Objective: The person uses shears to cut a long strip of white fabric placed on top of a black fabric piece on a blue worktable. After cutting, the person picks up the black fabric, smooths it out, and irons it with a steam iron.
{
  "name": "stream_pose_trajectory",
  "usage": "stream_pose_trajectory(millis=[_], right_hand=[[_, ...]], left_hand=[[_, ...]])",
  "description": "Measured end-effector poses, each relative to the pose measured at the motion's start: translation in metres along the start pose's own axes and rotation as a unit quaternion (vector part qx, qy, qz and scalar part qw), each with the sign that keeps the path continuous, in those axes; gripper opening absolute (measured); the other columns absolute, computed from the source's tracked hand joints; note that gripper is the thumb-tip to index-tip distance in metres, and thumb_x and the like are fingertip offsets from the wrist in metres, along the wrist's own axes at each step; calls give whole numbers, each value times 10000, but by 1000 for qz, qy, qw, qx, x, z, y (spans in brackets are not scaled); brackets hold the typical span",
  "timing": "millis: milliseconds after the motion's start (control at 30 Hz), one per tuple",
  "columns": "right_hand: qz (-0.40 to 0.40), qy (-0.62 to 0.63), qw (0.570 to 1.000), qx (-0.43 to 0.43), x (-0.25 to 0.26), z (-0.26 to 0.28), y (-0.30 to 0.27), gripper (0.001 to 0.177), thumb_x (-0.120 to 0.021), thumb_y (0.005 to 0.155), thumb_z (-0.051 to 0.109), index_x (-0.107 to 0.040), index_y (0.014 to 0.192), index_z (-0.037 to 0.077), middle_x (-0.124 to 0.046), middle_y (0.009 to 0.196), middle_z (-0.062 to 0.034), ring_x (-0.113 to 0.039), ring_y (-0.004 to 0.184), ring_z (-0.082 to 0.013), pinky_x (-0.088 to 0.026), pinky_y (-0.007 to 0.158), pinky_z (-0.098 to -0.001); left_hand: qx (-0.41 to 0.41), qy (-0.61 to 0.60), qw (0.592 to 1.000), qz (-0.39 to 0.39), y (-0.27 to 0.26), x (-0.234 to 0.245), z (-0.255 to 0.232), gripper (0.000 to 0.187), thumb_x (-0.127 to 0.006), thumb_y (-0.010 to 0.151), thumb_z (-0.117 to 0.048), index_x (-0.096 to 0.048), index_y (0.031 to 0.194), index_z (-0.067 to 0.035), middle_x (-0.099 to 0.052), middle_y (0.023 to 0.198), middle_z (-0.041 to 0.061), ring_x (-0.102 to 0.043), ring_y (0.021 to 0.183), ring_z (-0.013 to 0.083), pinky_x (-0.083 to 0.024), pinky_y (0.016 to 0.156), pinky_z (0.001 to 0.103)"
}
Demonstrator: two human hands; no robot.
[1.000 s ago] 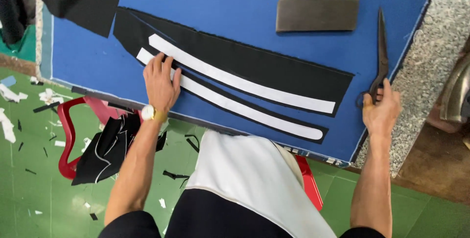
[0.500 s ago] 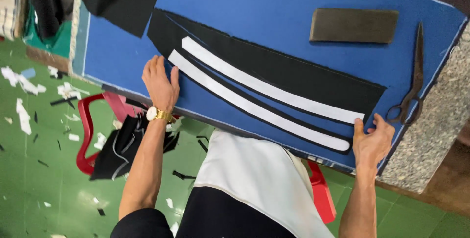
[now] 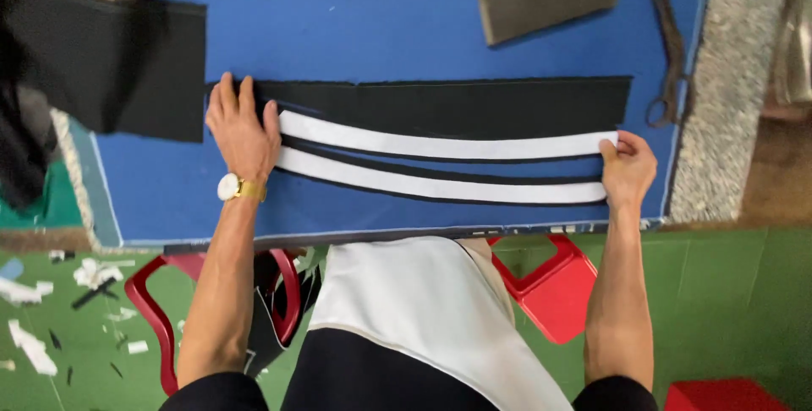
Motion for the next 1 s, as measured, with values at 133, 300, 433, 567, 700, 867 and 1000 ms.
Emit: stream_pose_trajectory(millis=[133,300,433,567,700,867,1000], right_hand=[[18,75,995,-61,5,-4,-4,245,-880,843,188,-780,1067,188,-676,853,36,-672,752,-78,-547,738,-270],[-100,-40,952,287,64,84,-10,256,-754,995,7,-718,1246,-23,-664,1096,-197,-614,913,-324,-490,835,-430],[-53,-30,927,370,64,88,12,292,-641,1034,-56,-671,1305,-162,-667,1244,-338,-627,1139,-475,-508,972,-523],[-52,-111,909,397,58,65,44,276,-703,974,-13,-788,1234,-50,-668,1110,-264,-631,1040,-447,-481,929,-510],[-34,-110,910,398,50,54,72,213,-750,942,-41,-681,1144,-29,-610,1081,-261,-574,1048,-463,-420,918,-517],[101,-84,929,346,34,15,125,362,-709,956,-14,-651,1311,-59,-679,1094,-218,-635,870,-334,-514,805,-434],[292,84,933,193,10,-45,155,580,-560,1045,-122,-401,1594,-24,-515,1181,-398,-560,1046,-375,-451,917,-405]], left_hand=[[7,-4,1000,12,-2,0,-3,485,-674,1049,-316,-604,1429,-22,-490,1498,232,-440,1360,415,-330,1071,521],[52,-27,998,-34,-24,33,-16,429,-621,1029,-220,-586,1357,55,-470,1470,335,-472,1315,530,-378,1080,609],[151,14,988,-19,-83,45,-8,445,-547,1061,-286,-555,1397,5,-449,1508,275,-445,1344,501,-358,1072,601],[220,39,975,14,-138,61,-18,459,-498,1079,-296,-545,1427,0,-448,1542,254,-428,1389,460,-353,1096,579],[262,47,959,98,-190,58,-28,589,-403,1091,-399,-456,1542,-23,-385,1625,201,-339,1496,412,-291,1171,571],[268,41,951,145,-213,60,-36,622,-406,1089,-422,-388,1587,-49,-316,1666,149,-254,1542,372,-233,1211,568],[205,76,967,128,-206,63,-34,587,-524,1057,-399,-500,1509,-26,-424,1603,182,-396,1454,416,-328,1146,570]])
Point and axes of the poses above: each hand's wrist, its own y-axis towards the middle knuckle, its own x-axis out of the back of the hand, z = x × y, the point moved 8 cm from there along y, towards the middle knuckle
